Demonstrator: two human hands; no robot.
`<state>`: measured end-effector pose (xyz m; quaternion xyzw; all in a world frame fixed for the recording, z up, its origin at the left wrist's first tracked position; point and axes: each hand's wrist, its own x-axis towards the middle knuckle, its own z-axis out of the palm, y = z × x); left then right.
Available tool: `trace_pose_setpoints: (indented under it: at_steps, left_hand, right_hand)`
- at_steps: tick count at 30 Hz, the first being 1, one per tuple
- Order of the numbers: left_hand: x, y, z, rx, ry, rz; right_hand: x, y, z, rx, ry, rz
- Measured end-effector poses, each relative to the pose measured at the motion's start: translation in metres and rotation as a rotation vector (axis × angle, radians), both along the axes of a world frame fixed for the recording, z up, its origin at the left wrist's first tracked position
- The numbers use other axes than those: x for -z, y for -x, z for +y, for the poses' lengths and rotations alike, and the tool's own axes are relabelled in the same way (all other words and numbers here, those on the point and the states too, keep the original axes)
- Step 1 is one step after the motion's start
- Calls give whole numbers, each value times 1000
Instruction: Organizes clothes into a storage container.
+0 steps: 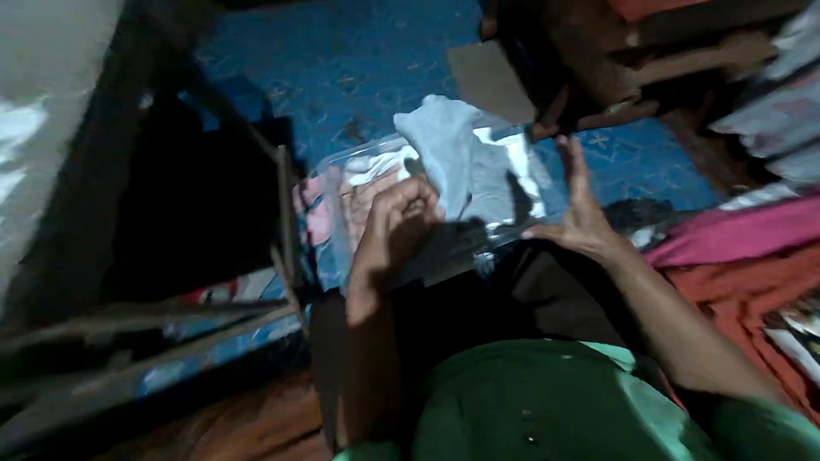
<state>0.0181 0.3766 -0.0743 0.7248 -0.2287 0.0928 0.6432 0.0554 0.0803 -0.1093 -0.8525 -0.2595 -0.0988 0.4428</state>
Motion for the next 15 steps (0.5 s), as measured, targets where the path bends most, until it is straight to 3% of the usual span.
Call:
trace_pose_setpoints:
  at_steps: [3,5,9,15]
  left_hand:
    - [-13,17,-36,324,48,-70]
    - [-14,19,-44,407,102,-144]
    - [-11,-3,-27,371,247,-170]
    - [6,-17,-2,164,171,38]
  right_hand:
    - [-38,1,13,-100,21,-76]
    - [-52,9,17,-139,45,-175]
    - [-71,33,4,-37,13,-314]
    - [-153,78,-63,489,-29,-775]
